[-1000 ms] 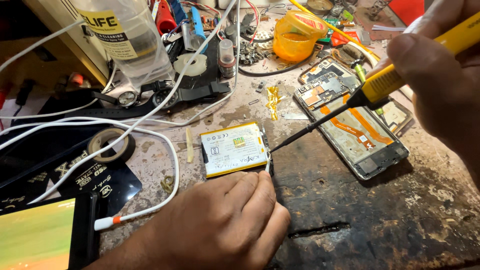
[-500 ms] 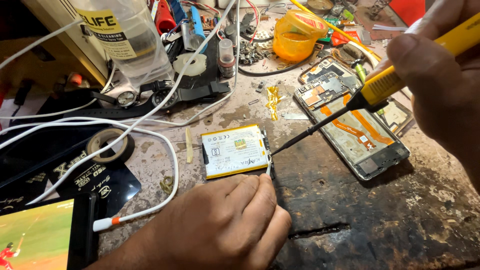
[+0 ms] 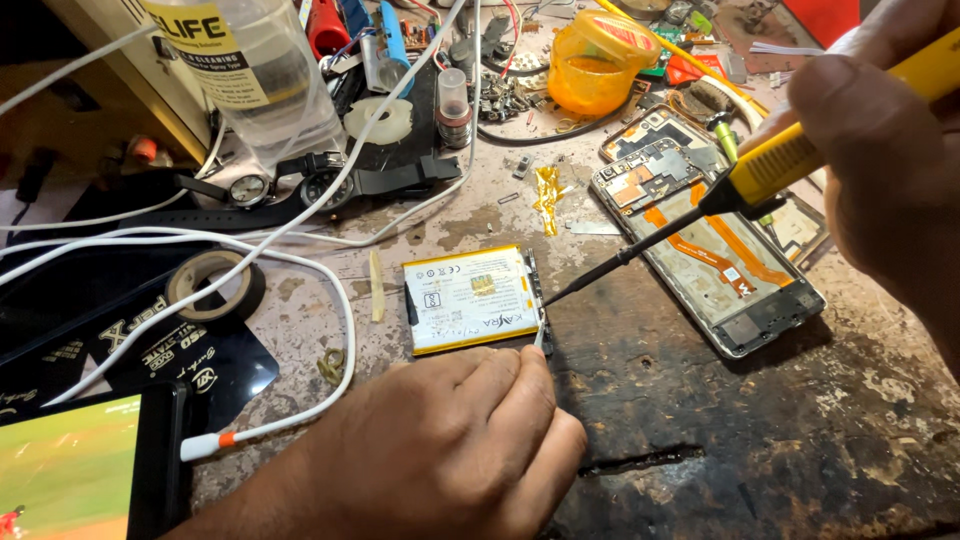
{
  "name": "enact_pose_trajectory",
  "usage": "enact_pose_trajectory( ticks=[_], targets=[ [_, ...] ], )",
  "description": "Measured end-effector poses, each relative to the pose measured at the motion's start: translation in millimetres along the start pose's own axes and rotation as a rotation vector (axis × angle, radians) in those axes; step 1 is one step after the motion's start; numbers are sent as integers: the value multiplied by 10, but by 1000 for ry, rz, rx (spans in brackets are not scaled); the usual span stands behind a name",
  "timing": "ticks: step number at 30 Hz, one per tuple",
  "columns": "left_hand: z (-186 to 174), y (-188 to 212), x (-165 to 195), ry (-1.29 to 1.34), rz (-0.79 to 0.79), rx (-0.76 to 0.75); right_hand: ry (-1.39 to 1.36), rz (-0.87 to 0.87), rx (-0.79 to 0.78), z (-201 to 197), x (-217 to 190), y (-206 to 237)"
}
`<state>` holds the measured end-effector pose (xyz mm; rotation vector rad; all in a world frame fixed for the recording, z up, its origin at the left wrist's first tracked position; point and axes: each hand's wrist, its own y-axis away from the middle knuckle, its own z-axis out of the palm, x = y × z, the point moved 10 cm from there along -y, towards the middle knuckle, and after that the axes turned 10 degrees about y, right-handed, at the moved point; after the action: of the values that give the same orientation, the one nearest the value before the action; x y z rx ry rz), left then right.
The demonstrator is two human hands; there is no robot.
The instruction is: The person works at a cluttered repair bench, peeling the adhesive wrapper from a phone battery and trimming its edge, then uses tweezers to position the battery connector and solders the connector terminals with a soldering iron, with a disassembled phone lying beside the work.
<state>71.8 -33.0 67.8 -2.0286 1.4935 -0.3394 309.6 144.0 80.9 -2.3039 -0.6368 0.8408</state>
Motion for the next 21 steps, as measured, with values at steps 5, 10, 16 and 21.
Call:
enact_pose_trajectory(
  ticks=[5,10,16,21],
  targets=[
    [51,-1,-6,32,-12,-57,-48,2,-21,28,-129,-39],
    [-20,-33,2,13,1,-6,-51,-7,-34,44,-236,-82],
    [-23,-43,3,23,1,-5,-34,74,0,37,-248,-68],
    [41,-29,2,10,4,-62,11,64,10,11,-243,-5]
  ],
)
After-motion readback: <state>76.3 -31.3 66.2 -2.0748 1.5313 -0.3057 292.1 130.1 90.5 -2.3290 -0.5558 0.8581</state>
